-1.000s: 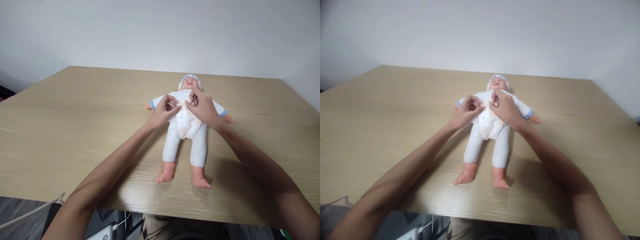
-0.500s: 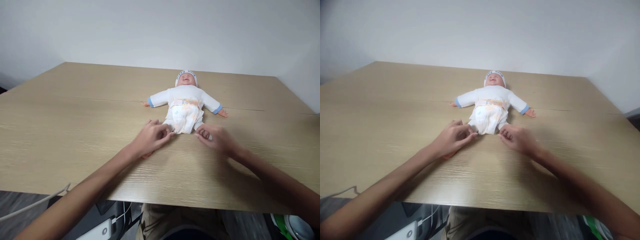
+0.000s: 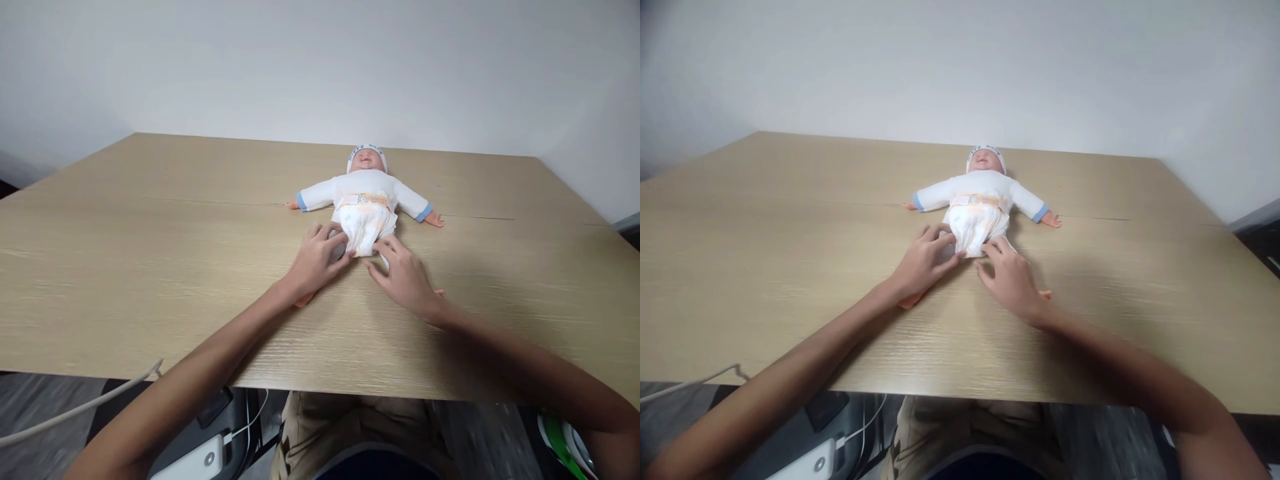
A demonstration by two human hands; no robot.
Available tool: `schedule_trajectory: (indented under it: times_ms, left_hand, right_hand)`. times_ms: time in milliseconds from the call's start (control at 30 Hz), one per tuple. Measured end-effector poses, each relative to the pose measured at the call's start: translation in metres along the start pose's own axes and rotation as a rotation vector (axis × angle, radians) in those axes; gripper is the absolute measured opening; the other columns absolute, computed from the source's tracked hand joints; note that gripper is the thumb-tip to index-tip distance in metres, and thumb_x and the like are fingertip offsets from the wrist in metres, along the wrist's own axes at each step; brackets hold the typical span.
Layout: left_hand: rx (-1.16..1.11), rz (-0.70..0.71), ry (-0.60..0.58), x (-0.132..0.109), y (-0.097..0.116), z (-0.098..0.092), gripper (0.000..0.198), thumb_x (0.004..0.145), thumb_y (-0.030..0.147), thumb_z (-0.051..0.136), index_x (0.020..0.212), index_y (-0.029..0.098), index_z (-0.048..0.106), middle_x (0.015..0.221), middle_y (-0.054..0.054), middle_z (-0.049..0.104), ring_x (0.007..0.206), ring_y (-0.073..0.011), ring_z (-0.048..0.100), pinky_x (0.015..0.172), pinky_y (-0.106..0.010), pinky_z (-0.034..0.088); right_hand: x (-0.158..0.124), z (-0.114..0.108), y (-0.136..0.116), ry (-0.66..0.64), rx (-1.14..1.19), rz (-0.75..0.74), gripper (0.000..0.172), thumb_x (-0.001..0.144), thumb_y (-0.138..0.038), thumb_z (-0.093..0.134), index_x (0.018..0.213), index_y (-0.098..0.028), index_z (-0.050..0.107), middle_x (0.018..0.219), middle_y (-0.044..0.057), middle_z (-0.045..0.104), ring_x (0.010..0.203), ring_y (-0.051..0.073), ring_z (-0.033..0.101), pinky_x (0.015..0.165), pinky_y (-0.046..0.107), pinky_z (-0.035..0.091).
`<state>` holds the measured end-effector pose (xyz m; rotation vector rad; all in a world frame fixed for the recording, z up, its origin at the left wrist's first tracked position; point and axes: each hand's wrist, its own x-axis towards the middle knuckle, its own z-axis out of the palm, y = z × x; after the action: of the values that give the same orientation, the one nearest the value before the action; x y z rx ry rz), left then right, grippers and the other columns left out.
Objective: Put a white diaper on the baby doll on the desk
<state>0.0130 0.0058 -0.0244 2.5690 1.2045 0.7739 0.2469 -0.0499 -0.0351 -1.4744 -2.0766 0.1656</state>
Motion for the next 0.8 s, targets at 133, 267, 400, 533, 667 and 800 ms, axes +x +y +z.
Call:
schedule_trajectory:
  times_ms: [133,267,400,533,667,800]
  left_hand:
    - [-0.116,0.002,-0.022,0.002,0.002,-0.005,0.019,0.109,0.039,0.06,0.1,0.022,0.063,0.132,-0.012,0.07,0.113,-0.0308,0.053,0.108,-0.05,0.045]
    - [-0.248,-0.066,-0.095,0.005,0.004,-0.013,0.024,0.107,0.041,0.059,0.092,0.022,0.055,0.101,-0.006,0.066,0.105,-0.0278,0.051,0.102,-0.045,0.044]
    - [-0.339,-0.157,-0.11,0.008,-0.001,-0.012,0.026,0.102,0.042,0.062,0.088,0.023,0.052,0.091,-0.004,0.057,0.101,-0.0272,0.05,0.094,-0.042,0.044]
    - [-0.4,-0.19,-0.081,0.011,-0.009,-0.005,0.027,0.098,0.042,0.065,0.086,0.023,0.05,0.087,-0.003,0.054,0.098,-0.0265,0.051,0.091,-0.041,0.044]
    - [-0.494,-0.237,-0.05,0.009,-0.011,-0.004,0.026,0.096,0.043,0.069,0.093,0.023,0.052,0.093,-0.002,0.057,0.094,-0.0234,0.053,0.086,-0.038,0.045]
    - [-0.606,-0.321,-0.012,0.002,-0.009,-0.002,0.039,0.092,0.044,0.078,0.101,0.024,0.045,0.102,-0.002,0.058,0.093,-0.0206,0.054,0.086,-0.035,0.047]
  right_hand:
    - [0.0,-0.002,-0.004,-0.026,0.035,0.001,0.022,0.104,-0.031,0.068,0.125,-0.023,0.069,0.14,0.013,0.073,0.111,0.032,0.076,0.08,0.041,0.056]
    - [0.004,-0.002,-0.008,-0.12,0.04,0.087,0.025,0.101,-0.033,0.07,0.123,-0.022,0.064,0.118,0.011,0.079,0.098,0.032,0.076,0.077,0.04,0.051]
    - [0.01,0.001,-0.006,-0.075,0.12,0.211,0.034,0.096,-0.041,0.074,0.121,-0.024,0.059,0.1,0.006,0.079,0.086,0.031,0.074,0.071,0.037,0.046]
    - [0.013,0.002,-0.001,0.057,0.4,0.247,0.034,0.093,-0.044,0.073,0.115,-0.028,0.052,0.11,0.005,0.079,0.073,0.022,0.07,0.068,0.035,0.047]
    - [0.009,-0.003,0.002,0.115,0.504,0.314,0.04,0.089,-0.046,0.076,0.112,-0.028,0.049,0.103,0.002,0.079,0.055,0.017,0.057,0.066,0.037,0.048]
    - [0.005,-0.009,0.003,0.147,0.389,0.336,0.038,0.088,-0.048,0.08,0.106,-0.028,0.052,0.101,0.002,0.083,0.057,0.018,0.059,0.073,0.039,0.049]
